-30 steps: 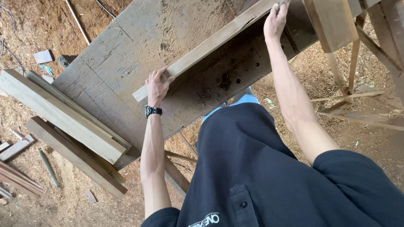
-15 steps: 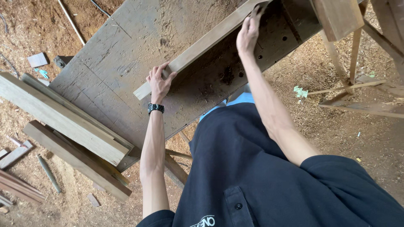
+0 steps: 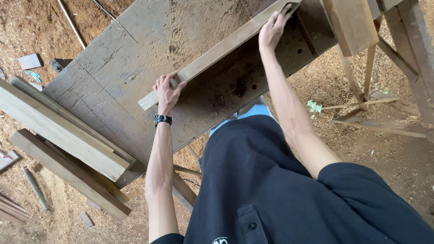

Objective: The person sands the surface and edges of a wooden plank using a piece of sandpaper while it is positioned on a workbench.

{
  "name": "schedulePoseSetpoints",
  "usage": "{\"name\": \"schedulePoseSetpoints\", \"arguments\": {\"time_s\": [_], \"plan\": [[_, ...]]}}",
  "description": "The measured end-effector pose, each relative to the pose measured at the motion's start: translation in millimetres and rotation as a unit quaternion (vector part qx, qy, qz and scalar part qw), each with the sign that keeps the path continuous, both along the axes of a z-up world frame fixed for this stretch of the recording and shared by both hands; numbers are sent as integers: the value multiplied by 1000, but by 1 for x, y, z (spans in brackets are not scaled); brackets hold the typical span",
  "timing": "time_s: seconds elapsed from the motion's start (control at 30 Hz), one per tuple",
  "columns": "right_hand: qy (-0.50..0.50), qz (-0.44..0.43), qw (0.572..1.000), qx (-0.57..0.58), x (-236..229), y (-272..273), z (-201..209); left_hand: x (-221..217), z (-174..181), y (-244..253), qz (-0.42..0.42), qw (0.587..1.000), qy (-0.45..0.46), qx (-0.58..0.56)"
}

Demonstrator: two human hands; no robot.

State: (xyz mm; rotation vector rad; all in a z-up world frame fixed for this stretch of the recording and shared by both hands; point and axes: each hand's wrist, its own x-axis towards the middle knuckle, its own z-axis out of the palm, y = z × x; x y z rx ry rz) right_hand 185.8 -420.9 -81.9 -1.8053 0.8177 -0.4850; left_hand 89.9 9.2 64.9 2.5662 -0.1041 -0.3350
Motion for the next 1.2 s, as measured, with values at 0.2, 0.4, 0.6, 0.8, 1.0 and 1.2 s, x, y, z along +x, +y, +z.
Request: {"name": "schedulePoseSetpoints", "arguments": {"time_s": [0.2,0.4,0.6,0.8,1.0,1.2], "plan": [[16,-34,999,-21,32,-68,-6,1,1,-1,2,1000,-3,0],[17,-40,998,-42,29,-62,-7,0,0,-3,8,1000,-1,7],[-14,-6,1000,-21,-6,7,2,1,1,-3,1,1000,-7,8],[-31,35,998,-28,-32,68,7,0,-6,-1,-11,1000,-27,4],[27,84,996,-1,-57,102,4,0,-7,-1,-9,1000,-23,5],[-21,22,1000,7,-31,91,19,0,-4,-2,-2,1000,-14,-6]]}}
